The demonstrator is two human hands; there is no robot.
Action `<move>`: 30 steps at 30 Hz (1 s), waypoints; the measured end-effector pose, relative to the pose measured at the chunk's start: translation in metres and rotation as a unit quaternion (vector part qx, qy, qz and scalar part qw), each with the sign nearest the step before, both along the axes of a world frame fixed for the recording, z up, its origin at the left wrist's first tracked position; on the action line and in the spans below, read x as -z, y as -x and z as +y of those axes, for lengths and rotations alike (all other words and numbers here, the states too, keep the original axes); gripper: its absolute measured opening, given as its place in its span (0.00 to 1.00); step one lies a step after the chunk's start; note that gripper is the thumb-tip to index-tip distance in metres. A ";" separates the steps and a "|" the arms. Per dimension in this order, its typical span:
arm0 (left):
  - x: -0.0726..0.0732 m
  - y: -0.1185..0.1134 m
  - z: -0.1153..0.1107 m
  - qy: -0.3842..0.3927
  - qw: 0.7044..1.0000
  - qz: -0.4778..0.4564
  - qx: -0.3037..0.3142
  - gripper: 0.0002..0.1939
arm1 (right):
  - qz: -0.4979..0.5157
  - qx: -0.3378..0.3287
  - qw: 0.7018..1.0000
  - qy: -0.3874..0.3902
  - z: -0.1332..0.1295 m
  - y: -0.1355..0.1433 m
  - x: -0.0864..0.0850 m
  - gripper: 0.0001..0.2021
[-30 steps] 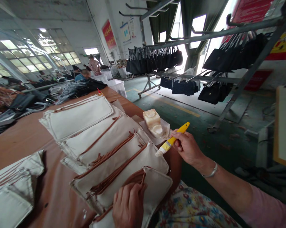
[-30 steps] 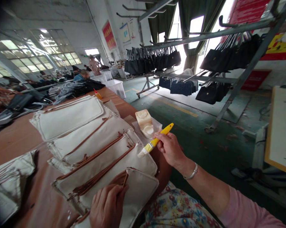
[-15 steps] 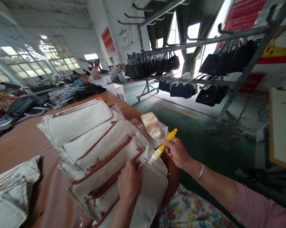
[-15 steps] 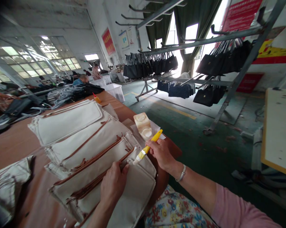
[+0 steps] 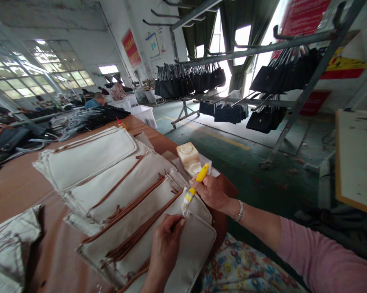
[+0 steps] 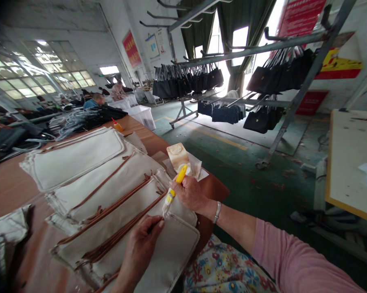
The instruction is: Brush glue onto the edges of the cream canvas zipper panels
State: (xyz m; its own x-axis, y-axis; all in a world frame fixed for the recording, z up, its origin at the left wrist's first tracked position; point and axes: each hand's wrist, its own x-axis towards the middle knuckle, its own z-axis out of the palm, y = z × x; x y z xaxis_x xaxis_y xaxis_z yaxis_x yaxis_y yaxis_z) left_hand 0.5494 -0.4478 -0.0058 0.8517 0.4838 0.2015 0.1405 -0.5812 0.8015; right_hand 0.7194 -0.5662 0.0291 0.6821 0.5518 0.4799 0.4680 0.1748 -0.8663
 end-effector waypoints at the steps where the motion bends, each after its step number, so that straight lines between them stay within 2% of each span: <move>1: 0.000 0.001 -0.001 0.000 1.000 -0.003 -0.002 0.16 | -0.009 0.009 1.000 -0.009 -0.003 0.001 -0.004 0.13; 3: 0.000 0.003 -0.003 -0.001 1.000 -0.005 -0.005 0.15 | -0.021 0.002 1.000 -0.017 -0.010 0.005 -0.010 0.12; 6: 0.002 0.006 -0.009 -0.012 1.000 -0.018 -0.002 0.14 | -0.051 -0.033 0.998 0.010 -0.017 0.008 -0.014 0.13; 11: 0.003 0.015 -0.024 -0.094 0.994 -0.054 0.017 0.10 | -0.033 0.022 0.999 0.004 -0.022 0.001 -0.017 0.15; 13: 0.004 0.016 -0.028 -0.128 0.990 -0.061 0.016 0.10 | -0.025 -0.011 0.999 0.022 -0.023 -0.001 -0.019 0.15; 16: 0.006 0.016 -0.031 -0.159 0.985 -0.068 0.005 0.09 | 0.006 -0.134 0.989 0.063 -0.023 -0.003 -0.022 0.16; 19: 0.009 0.015 -0.031 -0.177 0.982 -0.069 -0.002 0.09 | 0.056 -0.244 0.964 0.092 -0.025 -0.010 -0.027 0.18; 21: 0.009 0.016 -0.032 -0.190 0.980 -0.067 -0.007 0.10 | 0.073 -0.235 0.966 0.081 -0.025 -0.015 -0.031 0.18; 24: 0.007 0.016 -0.035 -0.201 0.978 -0.055 -0.009 0.10 | 0.045 -0.148 0.987 0.047 -0.022 -0.016 -0.034 0.17; 25: 0.006 0.016 -0.036 -0.201 0.978 -0.050 -0.009 0.10 | 0.029 -0.141 0.988 0.053 -0.020 -0.013 -0.033 0.17; 27: 0.005 0.015 -0.037 -0.198 0.979 -0.040 -0.007 0.11 | 0.013 -0.177 0.980 0.086 -0.017 -0.007 -0.031 0.17; 30: 0.007 0.014 -0.034 -0.197 0.980 -0.026 -0.012 0.12 | 0.056 -0.247 0.962 0.099 -0.014 -0.003 -0.029 0.19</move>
